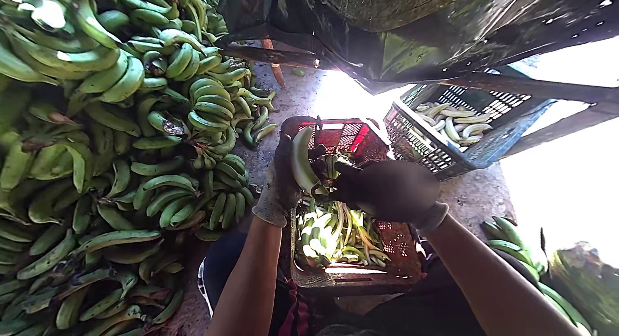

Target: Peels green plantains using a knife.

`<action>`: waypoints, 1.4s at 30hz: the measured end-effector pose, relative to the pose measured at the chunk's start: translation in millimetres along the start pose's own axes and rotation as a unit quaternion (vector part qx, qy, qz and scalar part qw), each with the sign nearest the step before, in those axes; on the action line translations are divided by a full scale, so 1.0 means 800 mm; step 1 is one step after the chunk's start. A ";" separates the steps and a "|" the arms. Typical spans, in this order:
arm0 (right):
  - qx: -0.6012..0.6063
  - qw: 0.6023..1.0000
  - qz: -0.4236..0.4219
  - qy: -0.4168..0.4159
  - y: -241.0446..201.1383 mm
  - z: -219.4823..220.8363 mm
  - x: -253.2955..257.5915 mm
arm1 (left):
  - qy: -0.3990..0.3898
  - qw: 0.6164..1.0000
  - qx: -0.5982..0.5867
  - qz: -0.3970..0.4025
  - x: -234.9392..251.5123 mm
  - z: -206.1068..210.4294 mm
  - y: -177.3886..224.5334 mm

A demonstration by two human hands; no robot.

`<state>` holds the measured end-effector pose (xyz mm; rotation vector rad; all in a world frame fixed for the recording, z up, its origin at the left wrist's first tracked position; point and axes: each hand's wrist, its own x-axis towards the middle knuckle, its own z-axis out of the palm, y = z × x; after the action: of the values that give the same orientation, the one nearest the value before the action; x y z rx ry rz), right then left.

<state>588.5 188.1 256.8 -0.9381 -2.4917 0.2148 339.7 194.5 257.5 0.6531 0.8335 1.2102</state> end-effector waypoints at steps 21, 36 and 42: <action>0.236 0.911 0.336 -0.034 -0.006 0.026 0.033 | -0.016 0.924 0.381 0.009 -0.004 0.032 -0.057; -0.037 0.833 0.514 0.200 0.075 -0.124 -0.049 | 0.113 0.923 0.341 0.134 -0.017 -0.052 0.041; 0.025 0.905 0.379 0.190 0.083 -0.106 -0.078 | 0.131 0.924 0.319 0.167 -0.016 -0.069 0.044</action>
<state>708.3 196.1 288.1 -1.7053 -1.6626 0.3001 273.4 190.8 257.9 1.2182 1.4102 1.3503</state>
